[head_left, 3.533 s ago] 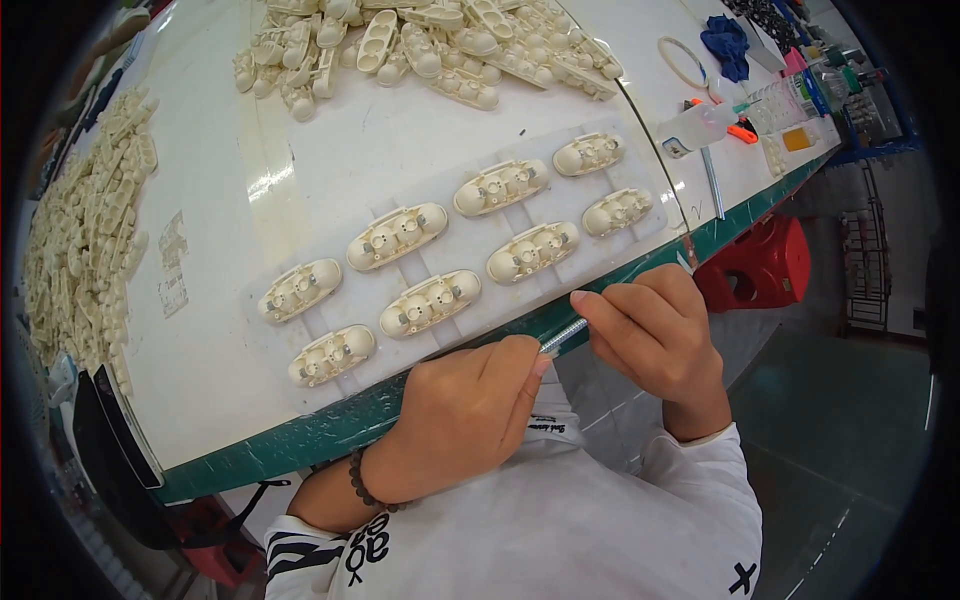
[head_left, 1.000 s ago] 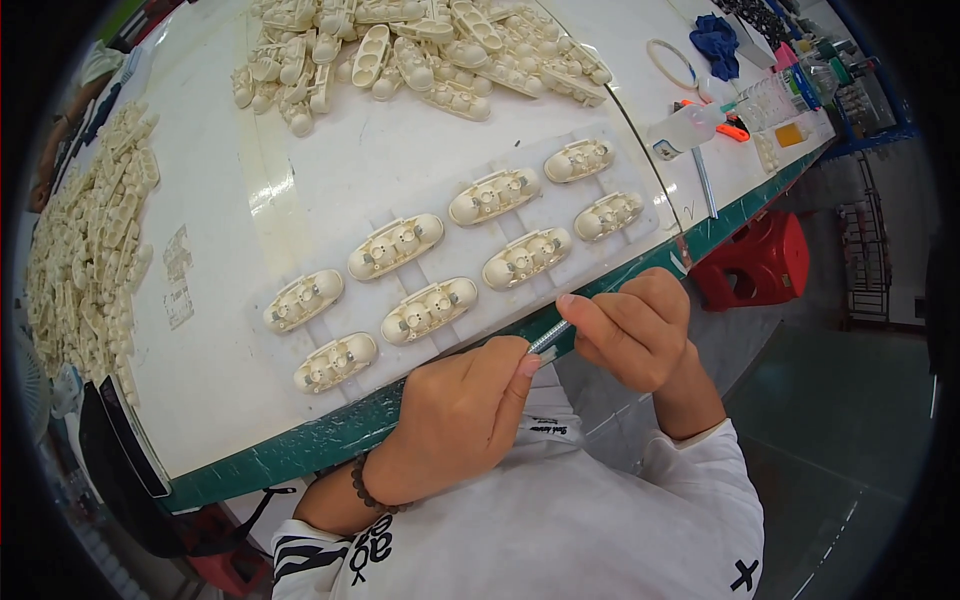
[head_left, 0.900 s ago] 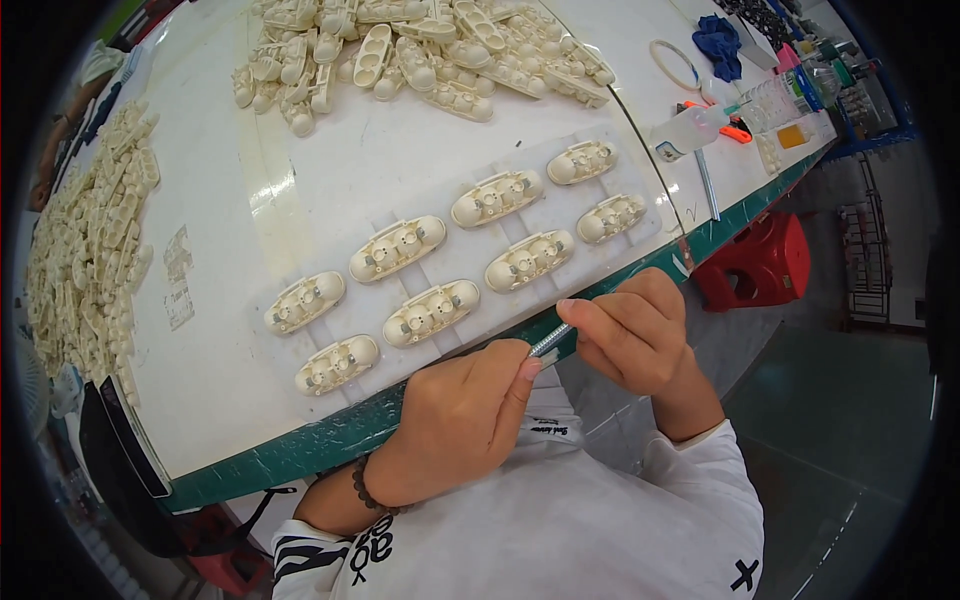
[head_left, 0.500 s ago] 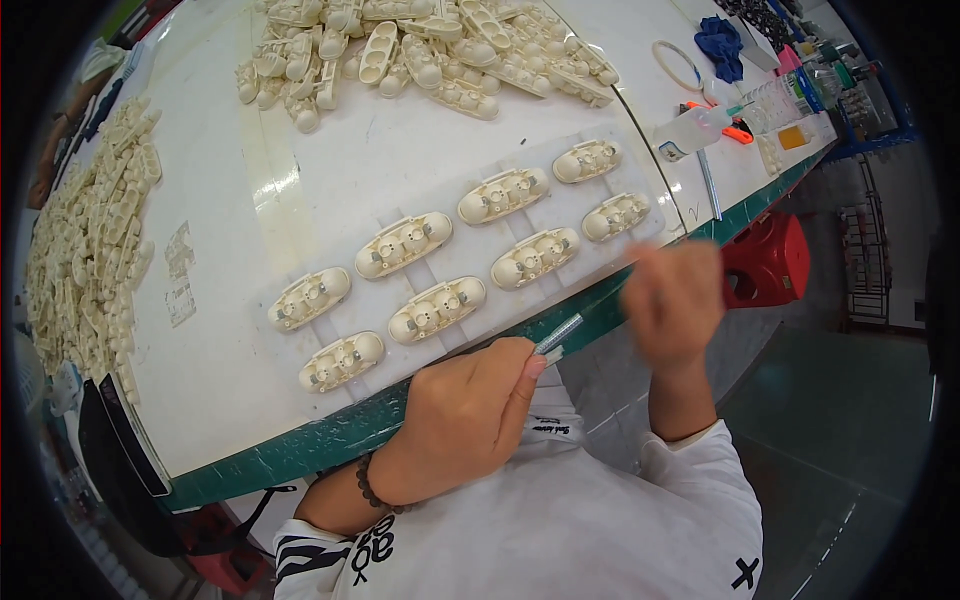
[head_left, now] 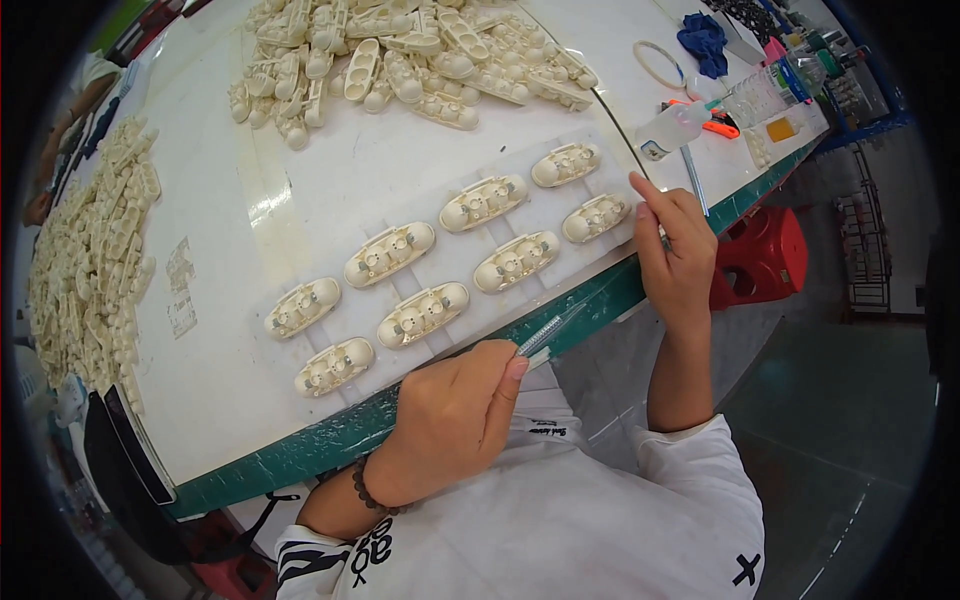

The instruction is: The person applies glue from a glue bottle to small plastic components and assembles them by hand.

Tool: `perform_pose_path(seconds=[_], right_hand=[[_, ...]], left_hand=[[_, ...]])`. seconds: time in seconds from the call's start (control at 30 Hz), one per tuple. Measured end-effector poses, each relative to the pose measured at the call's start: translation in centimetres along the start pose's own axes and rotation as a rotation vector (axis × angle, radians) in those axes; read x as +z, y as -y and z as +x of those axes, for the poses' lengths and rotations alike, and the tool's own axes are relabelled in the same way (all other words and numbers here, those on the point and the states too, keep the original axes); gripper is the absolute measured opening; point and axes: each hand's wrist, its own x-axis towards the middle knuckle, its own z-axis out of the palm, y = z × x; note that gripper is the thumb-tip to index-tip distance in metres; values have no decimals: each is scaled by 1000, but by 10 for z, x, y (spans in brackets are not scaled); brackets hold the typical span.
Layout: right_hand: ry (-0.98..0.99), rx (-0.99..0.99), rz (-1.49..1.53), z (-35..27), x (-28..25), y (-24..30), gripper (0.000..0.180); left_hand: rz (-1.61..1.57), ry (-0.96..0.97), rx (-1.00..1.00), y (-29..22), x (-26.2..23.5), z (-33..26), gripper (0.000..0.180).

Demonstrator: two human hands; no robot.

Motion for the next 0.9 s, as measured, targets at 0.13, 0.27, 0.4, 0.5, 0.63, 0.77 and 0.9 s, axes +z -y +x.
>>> perform_pose_path(seconds=[0.13,0.27,0.4,0.5,0.63,0.77,0.9], right_hand=[[-30,66,130,-22,-10,19,28],[92,79,551,-42,-2,57,33],[219,-43,761,-50,0,53,25],[106,-55,724,-49,-19,30,17],[-524,483,818,-62,-31,-18,15],[-633,468,463,-56,-18,-47,14],[-445,400,165,-40,-7,-31,13]], left_hand=[[-3,11,-12,-2,-1,-1,7],[65,50,84,1,3,0,8],[146,65,154,-2,4,-2,14],[124,8,71,-6,6,-6,16],[99,-49,21,-8,8,-6,16],[189,-29,99,-6,10,-6,16],[236,-56,141,-5,11,-7,14]])
